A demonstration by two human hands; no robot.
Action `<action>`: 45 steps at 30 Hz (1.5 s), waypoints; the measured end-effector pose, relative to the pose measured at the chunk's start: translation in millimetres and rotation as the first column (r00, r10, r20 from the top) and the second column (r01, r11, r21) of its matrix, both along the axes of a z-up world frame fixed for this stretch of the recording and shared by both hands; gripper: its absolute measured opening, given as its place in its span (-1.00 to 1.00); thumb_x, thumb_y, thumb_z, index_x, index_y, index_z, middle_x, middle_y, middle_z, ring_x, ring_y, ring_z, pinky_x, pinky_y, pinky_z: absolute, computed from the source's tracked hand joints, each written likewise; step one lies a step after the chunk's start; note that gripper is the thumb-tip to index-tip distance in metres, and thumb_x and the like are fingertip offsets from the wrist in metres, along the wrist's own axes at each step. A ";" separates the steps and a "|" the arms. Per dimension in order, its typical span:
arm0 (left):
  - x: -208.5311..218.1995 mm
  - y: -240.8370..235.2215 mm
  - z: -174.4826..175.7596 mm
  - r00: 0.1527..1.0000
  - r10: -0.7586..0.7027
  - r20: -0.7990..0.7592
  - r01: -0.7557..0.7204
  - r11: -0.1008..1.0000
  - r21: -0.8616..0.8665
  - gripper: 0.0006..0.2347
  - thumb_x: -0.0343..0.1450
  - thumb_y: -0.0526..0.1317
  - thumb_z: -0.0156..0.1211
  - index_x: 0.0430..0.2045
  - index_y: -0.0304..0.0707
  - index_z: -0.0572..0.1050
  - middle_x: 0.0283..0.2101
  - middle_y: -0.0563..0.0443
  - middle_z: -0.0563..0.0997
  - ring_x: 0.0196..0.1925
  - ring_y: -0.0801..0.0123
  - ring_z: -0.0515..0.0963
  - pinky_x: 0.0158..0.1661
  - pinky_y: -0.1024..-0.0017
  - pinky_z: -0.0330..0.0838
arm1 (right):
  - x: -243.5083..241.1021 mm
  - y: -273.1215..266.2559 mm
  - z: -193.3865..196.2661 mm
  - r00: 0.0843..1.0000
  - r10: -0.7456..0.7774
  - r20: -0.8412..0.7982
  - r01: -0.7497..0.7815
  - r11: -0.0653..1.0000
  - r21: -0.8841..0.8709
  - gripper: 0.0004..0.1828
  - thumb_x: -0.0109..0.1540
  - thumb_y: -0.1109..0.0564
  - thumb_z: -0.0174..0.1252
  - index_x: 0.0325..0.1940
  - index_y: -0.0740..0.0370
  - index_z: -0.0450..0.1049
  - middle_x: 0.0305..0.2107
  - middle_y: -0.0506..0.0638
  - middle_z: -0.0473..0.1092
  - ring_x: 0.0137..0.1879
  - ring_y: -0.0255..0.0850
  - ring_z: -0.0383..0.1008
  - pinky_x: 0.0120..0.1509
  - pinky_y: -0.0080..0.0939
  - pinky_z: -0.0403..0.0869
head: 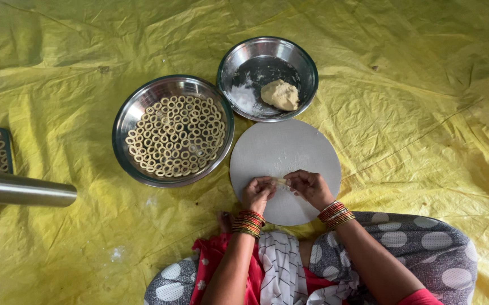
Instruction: The person rolls small pieces of dough into thin ropes on a round board, then joins the ends to form small rings and places them into a metal tray. The process is repeated continuously with dough taken from a nearby bowl.
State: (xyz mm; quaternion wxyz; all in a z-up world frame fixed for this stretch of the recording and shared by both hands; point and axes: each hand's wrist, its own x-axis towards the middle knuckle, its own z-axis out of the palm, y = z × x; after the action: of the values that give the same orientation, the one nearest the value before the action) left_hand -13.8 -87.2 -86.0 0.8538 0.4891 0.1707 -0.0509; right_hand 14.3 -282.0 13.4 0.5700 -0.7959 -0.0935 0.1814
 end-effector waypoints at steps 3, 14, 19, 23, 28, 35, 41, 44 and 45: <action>0.4 -1.5 -8.3 0.997 0.073 0.026 -0.075 0.993 0.096 -0.89 0.35 -0.49 0.30 -0.30 -0.48 0.56 -0.45 -0.09 0.67 -0.50 0.47 0.58 -0.45 0.52 0.45 | -0.9 3.5 5.2 0.998 -0.036 -0.050 0.028 0.988 -0.153 -0.66 0.26 0.15 0.25 0.13 0.19 0.57 -0.38 0.01 0.60 -0.33 -0.34 0.56 -0.25 -0.33 0.56; 2.3 4.2 8.8 1.000 0.000 -0.006 0.000 1.000 0.011 -0.74 0.33 -0.45 0.33 -0.12 -0.35 0.53 -0.43 -0.03 0.65 -0.50 0.51 0.58 -0.46 0.53 0.48 | 9.5 -14.1 -3.2 0.952 -0.299 -0.064 0.299 0.954 -0.005 -0.63 0.24 0.22 0.29 0.14 0.34 0.55 -0.12 0.11 0.59 -0.03 -0.24 0.57 0.09 -0.25 0.55; -2.4 0.4 31.3 0.995 -0.088 -0.046 0.087 0.996 -0.014 -0.62 0.32 -0.40 0.38 0.03 -0.30 0.48 -0.38 0.01 0.68 -0.43 0.52 0.62 -0.38 0.54 0.54 | 4.7 -7.8 2.8 0.980 -0.095 -0.174 0.128 0.973 0.192 -0.49 0.26 0.17 0.19 0.31 0.26 0.41 0.06 0.07 0.55 0.21 -0.21 0.53 0.33 -0.24 0.51; -4.3 -0.4 44.0 0.995 -0.097 -0.025 0.096 0.994 -0.051 -0.61 0.34 -0.36 0.39 0.06 -0.31 0.47 -0.38 -0.01 0.69 -0.41 0.51 0.65 -0.35 0.54 0.57 | 1.4 8.2 8.7 0.984 -0.016 -0.175 0.040 0.990 0.134 -0.32 0.13 0.26 0.31 0.33 0.22 0.32 0.16 -0.02 0.44 0.28 -0.24 0.46 0.27 -0.19 0.46; -6.8 -0.1 39.4 0.995 -0.095 -0.017 0.095 0.995 0.022 -0.64 0.35 -0.35 0.37 0.05 -0.32 0.49 -0.37 0.00 0.69 -0.41 0.53 0.64 -0.36 0.57 0.55 | -5.0 15.3 16.8 0.999 0.026 -0.020 -0.024 0.997 0.080 -0.40 0.15 0.23 0.34 0.28 0.27 0.42 0.10 0.02 0.52 0.21 -0.16 0.55 0.26 -0.20 0.58; 1.9 0.1 4.4 0.996 0.079 0.032 -0.081 0.996 0.049 -0.74 0.35 -0.44 0.27 -0.07 -0.45 0.54 -0.43 0.05 0.62 -0.48 0.56 0.55 -0.43 0.57 0.47 | -7.6 16.8 26.1 0.969 0.073 0.236 -0.041 0.990 -0.137 -0.45 0.08 0.26 0.39 0.16 0.18 0.48 0.02 0.00 0.41 0.03 -0.19 0.54 0.06 -0.22 0.63; -4.7 -2.7 16.4 0.994 0.026 0.110 -0.059 0.948 0.312 -0.76 0.33 -0.43 0.29 -0.12 -0.35 0.57 -0.45 0.11 0.65 -0.46 0.58 0.54 -0.39 0.55 0.43 | -12.6 21.3 25.6 0.959 0.094 0.267 -0.009 0.953 -0.301 -0.57 0.14 0.20 0.35 0.11 0.07 0.56 -0.13 -0.05 0.51 -0.14 -0.23 0.62 -0.01 -0.24 0.65; -8.1 -2.9 27.7 0.994 0.011 0.109 -0.066 0.857 0.512 -0.78 0.32 -0.41 0.29 -0.17 -0.27 0.59 -0.47 0.12 0.66 -0.48 0.57 0.57 -0.39 0.52 0.47 | -16.2 24.8 23.7 0.951 0.158 0.267 0.012 0.841 -0.541 -0.62 0.19 0.07 0.33 0.11 -0.05 0.55 -0.15 -0.05 0.49 -0.20 -0.20 0.61 -0.03 -0.17 0.59; -7.9 -2.8 29.5 0.995 0.011 0.100 -0.067 0.817 0.573 -0.79 0.32 -0.41 0.28 -0.19 -0.25 0.60 -0.48 0.11 0.65 -0.50 0.56 0.57 -0.40 0.50 0.47 | -16.7 26.0 22.5 0.944 0.187 0.271 -0.004 0.829 -0.559 -0.63 0.19 0.05 0.32 0.10 -0.05 0.55 -0.17 -0.03 0.48 -0.19 -0.17 0.60 -0.05 -0.14 0.58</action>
State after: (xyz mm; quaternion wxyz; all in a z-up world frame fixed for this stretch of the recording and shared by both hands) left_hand -21.7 -90.0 -56.6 0.6741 0.7223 0.1486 0.0431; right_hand -2.4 -256.0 35.9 0.2846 -0.9387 -0.1670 0.1000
